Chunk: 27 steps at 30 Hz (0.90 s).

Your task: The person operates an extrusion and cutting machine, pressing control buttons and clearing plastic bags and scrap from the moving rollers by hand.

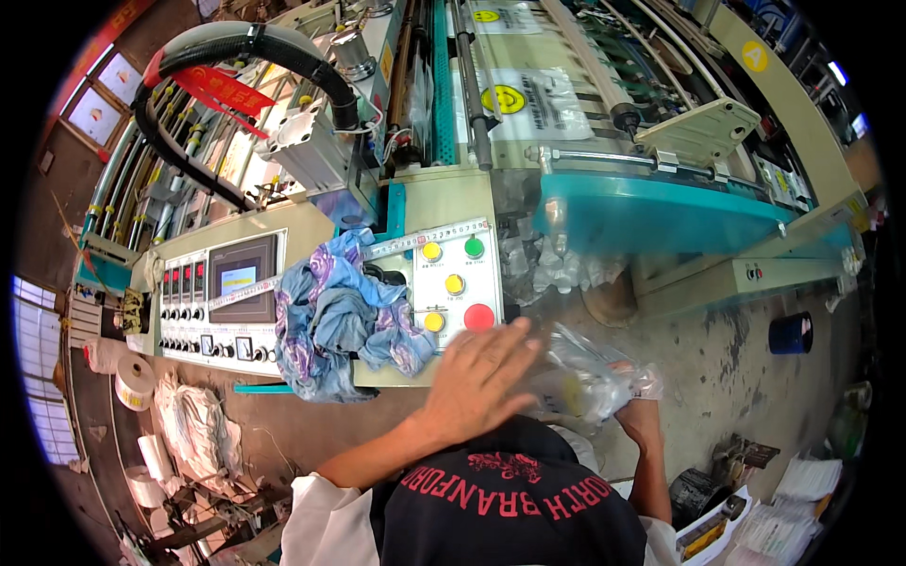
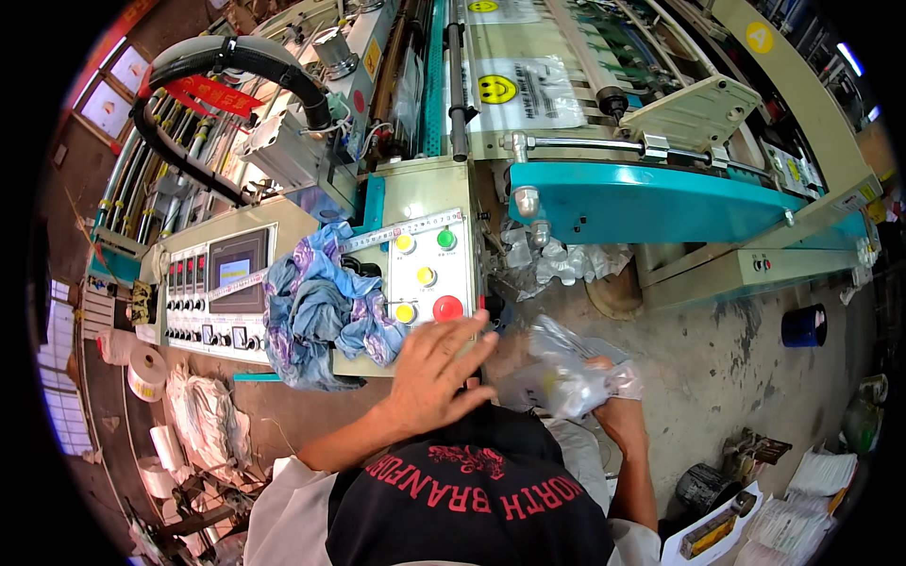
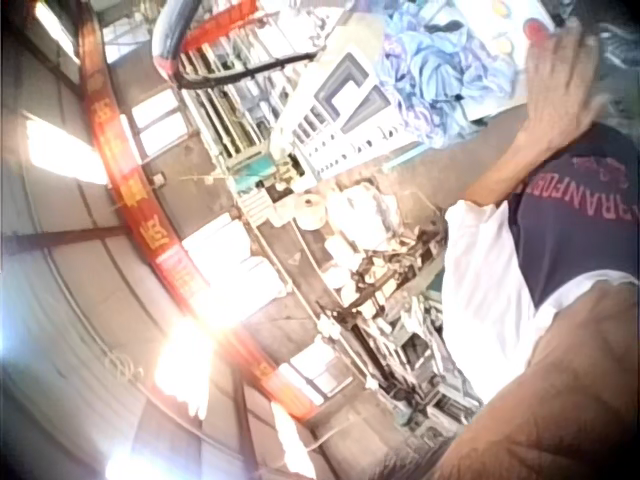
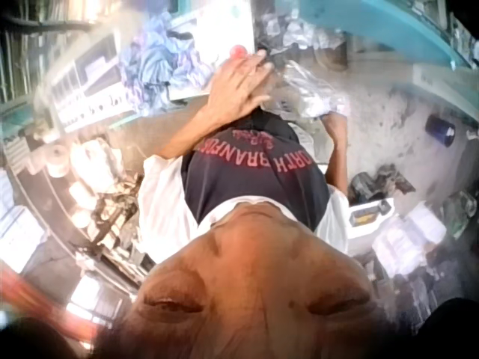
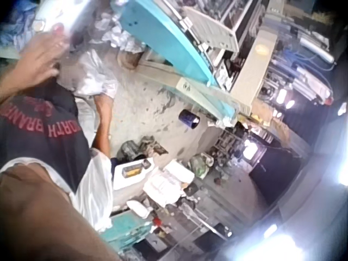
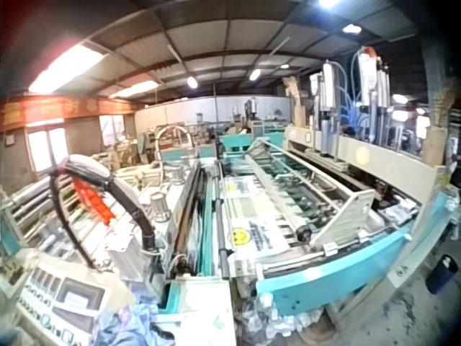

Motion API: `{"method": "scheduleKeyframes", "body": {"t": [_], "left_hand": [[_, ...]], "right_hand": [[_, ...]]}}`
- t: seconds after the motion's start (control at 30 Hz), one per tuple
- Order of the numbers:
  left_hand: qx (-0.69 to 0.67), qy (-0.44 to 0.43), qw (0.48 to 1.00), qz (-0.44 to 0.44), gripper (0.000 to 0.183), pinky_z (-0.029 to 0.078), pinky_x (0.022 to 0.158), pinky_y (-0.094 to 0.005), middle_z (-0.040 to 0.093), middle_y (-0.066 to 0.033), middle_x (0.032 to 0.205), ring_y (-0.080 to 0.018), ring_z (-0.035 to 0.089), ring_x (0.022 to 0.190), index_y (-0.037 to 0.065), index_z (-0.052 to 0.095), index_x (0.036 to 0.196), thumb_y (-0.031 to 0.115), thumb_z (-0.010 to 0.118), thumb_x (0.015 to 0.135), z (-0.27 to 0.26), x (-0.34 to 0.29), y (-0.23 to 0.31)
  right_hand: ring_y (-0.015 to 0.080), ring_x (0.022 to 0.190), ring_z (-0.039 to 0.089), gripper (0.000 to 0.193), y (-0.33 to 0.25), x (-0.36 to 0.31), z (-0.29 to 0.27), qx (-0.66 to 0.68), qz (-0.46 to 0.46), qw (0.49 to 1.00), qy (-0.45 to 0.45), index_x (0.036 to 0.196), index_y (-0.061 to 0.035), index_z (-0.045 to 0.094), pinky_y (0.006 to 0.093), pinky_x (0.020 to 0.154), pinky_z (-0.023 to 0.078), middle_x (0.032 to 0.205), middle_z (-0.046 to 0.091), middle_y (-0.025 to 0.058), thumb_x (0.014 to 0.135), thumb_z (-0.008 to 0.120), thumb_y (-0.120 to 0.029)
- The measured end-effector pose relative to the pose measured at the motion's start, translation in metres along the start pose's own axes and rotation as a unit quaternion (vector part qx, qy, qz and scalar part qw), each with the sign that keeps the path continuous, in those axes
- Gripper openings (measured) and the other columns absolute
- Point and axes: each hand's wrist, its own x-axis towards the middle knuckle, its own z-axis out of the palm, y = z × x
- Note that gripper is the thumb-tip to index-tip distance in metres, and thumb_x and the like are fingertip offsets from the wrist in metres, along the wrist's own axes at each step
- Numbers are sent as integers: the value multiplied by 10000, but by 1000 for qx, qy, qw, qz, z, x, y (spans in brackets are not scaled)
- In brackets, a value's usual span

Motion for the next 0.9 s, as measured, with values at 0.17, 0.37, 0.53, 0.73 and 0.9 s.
{"method": "scheduleKeyframes", "body": {"t": [0.17,0.37,0.53,0.73,0.9], "left_hand": [[-369,49,928,16,877,395,934,-472,103,-240,1455,-382,425,1162,107,283,1379,138,744,634,16,17,4],[-154,48,986,45,727,462,859,-419,211,-271,1405,-380,508,1066,228,443,1294,-27,660,649,-5,21,-15],[-85,197,973,-88,435,477,818,-359,516,-227,1199,-344,561,993,103,621,1105,11,659,681,-12,17,-34],[53,268,946,-174,430,472,815,-361,569,-220,1109,-333,589,951,82,630,1057,58,721,638,-25,27,-26],[120,324,904,-252,366,477,805,-370,577,-217,1091,-338,590,943,75,634,1014,44,700,655,-15,26,-10]], "right_hand": [[281,874,573,320,-124,39,-5,-2,-215,969,-118,973,-58,566,329,737,447,937,580,110,692,706,-122],[245,897,535,372,-157,79,-4,115,-161,919,-341,1085,-11,493,348,809,443,1007,530,119,753,625,-112],[338,994,537,369,-207,177,-28,-86,-449,769,-446,1076,2,506,417,864,432,1047,550,181,777,608,-188],[284,842,620,404,-253,389,-49,-273,-438,804,-296,1022,9,596,366,739,482,898,646,147,768,577,-304],[361,887,592,423,-237,508,35,-185,-335,875,-297,960,48,596,422,770,466,931,627,206,720,644,-297]]}}
